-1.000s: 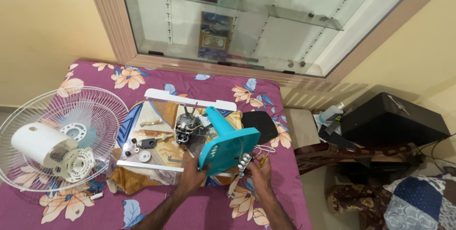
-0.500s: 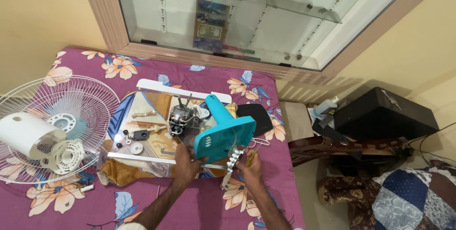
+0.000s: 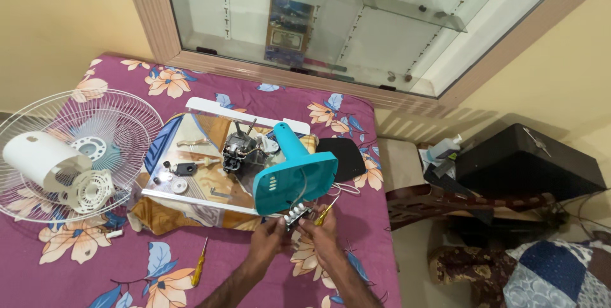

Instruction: The person uses a screwdriver to work on the internal wiring and components of a disassembled electric fan motor and control housing. They repeatedly tighten and adjust screws on the motor and inside the teal plastic housing while handling wires and small parts on a patterned cloth.

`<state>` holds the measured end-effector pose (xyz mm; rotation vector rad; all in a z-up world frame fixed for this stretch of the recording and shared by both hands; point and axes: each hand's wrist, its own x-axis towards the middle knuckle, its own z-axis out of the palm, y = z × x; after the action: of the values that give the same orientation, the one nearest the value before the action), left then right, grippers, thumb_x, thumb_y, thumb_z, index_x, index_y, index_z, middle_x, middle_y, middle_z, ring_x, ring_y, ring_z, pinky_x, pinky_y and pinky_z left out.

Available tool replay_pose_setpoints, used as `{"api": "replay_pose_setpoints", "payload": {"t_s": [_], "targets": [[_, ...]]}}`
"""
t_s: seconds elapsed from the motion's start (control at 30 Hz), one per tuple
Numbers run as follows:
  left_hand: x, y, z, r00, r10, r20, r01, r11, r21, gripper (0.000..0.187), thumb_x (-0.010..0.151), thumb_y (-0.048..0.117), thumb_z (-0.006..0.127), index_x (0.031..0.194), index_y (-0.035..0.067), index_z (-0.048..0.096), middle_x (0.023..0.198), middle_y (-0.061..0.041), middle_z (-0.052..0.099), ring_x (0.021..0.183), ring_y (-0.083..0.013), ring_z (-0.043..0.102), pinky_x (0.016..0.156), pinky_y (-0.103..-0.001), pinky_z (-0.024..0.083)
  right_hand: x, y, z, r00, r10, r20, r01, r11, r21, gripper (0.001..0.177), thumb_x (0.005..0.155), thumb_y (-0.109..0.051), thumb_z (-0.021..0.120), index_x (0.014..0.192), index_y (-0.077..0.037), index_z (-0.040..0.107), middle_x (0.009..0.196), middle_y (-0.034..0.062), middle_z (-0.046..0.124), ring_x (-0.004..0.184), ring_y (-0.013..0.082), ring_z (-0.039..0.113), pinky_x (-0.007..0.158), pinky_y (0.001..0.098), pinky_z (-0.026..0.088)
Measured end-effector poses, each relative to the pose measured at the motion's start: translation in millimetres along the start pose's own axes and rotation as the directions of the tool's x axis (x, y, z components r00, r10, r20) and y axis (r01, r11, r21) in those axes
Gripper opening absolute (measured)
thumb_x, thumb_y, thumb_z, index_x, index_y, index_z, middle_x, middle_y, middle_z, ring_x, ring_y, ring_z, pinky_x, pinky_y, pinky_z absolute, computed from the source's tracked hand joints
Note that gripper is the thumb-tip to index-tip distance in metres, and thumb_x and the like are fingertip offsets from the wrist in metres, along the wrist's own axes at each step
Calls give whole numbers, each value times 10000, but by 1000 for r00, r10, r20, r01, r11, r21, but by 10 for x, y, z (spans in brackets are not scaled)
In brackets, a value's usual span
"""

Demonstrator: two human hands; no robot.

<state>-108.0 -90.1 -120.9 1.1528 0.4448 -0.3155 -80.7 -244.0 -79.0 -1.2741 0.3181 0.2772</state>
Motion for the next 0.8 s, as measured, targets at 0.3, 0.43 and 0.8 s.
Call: {"api": "replay_pose_setpoints", "payload": {"t_s": [0.3,0.43,0.8], "targets": [[-226,256,215,998,-66,20,65,997,53,452,975,86,592,1421,62,526,1075,-124,704,912,-215,723,813,-359,648,135,61,-267,995,-57,88,64,995,-81,474,822,133,666,1147,-114,425,1127,137,564,999,222,647,836,344,610],[-151,261,267,1000,-12,7,11,998,69,404,991,109,576,1386,36,531,1066,-145,728,925,-219,748,845,-344,640,236,44,-326,972,-161,174,176,982,-73,424,797,132,639,1104,-65,423,1207,130,596,1053,189,649,856,310,622],[-64,409,271,994,-61,85,69,993,-93,421,1069,303,381,1295,-7,554,1049,-134,702,901,-213,694,851,-360,619,477,-92,-436,876,-211,433,384,850,-361,480,789,-17,766,1075,-114,394,1178,115,572,1050,129,620,881,322,562]]}}
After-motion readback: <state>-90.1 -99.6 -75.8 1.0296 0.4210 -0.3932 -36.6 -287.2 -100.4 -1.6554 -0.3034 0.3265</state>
